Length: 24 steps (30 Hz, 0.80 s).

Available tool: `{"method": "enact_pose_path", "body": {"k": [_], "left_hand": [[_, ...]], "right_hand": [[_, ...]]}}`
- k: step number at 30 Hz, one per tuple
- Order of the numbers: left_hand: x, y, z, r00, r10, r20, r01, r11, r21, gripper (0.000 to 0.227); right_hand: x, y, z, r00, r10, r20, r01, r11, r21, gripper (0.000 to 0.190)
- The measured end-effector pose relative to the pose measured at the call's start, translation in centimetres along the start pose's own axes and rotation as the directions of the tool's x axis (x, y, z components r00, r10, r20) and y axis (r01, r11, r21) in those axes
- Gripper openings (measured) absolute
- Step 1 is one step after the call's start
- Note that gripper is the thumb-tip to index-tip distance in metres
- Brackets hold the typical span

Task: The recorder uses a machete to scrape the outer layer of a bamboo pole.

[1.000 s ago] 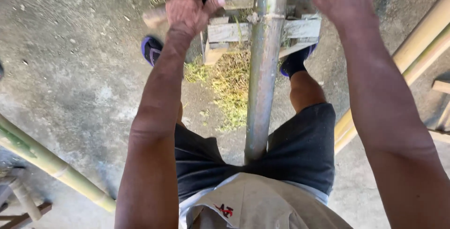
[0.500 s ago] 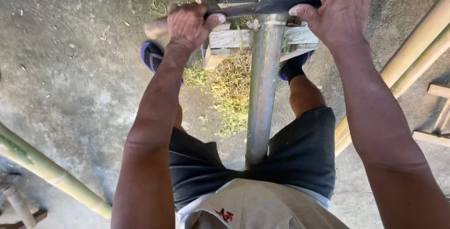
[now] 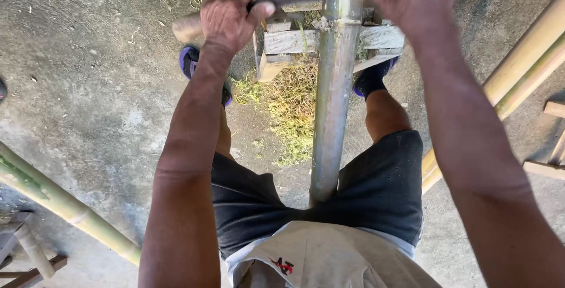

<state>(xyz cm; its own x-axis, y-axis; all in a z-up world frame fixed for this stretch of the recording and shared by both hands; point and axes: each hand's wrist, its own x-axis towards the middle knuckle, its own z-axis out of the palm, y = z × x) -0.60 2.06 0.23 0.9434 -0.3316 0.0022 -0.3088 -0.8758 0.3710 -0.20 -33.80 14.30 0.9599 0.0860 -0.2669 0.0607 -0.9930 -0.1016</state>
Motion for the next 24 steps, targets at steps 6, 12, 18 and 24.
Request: {"method": "enact_pose_path", "body": {"k": [6,12,18,24], "left_hand": [[0.3,-0.2,-2.4,0.992,-0.069,0.103,0.069,0.998,0.003,0.084],[-0.8,0.9,-3.8,0.995,-0.016,0.095,0.009,0.997,0.077,0.08],[0.6,2.0,-4.1,1.0,0.008,-0.016,-0.007,0.997,0.072,0.082],[-0.7,3.0,-4.2,1.0,0.023,0.0,-0.023,0.992,0.122,0.079]], "right_hand": [[0.4,-0.9,0.6,0.994,0.054,0.093,-0.063,0.993,0.105,0.051],[0.6,-0.5,1.5,0.985,0.053,0.164,-0.035,0.993,-0.112,0.052],[1.3,4.5,4.9,1.0,0.007,-0.01,-0.005,0.982,0.189,0.068],[0.0,5.3,5.9,0.932,-0.214,-0.291,0.192,0.976,-0.101,0.056]]}}
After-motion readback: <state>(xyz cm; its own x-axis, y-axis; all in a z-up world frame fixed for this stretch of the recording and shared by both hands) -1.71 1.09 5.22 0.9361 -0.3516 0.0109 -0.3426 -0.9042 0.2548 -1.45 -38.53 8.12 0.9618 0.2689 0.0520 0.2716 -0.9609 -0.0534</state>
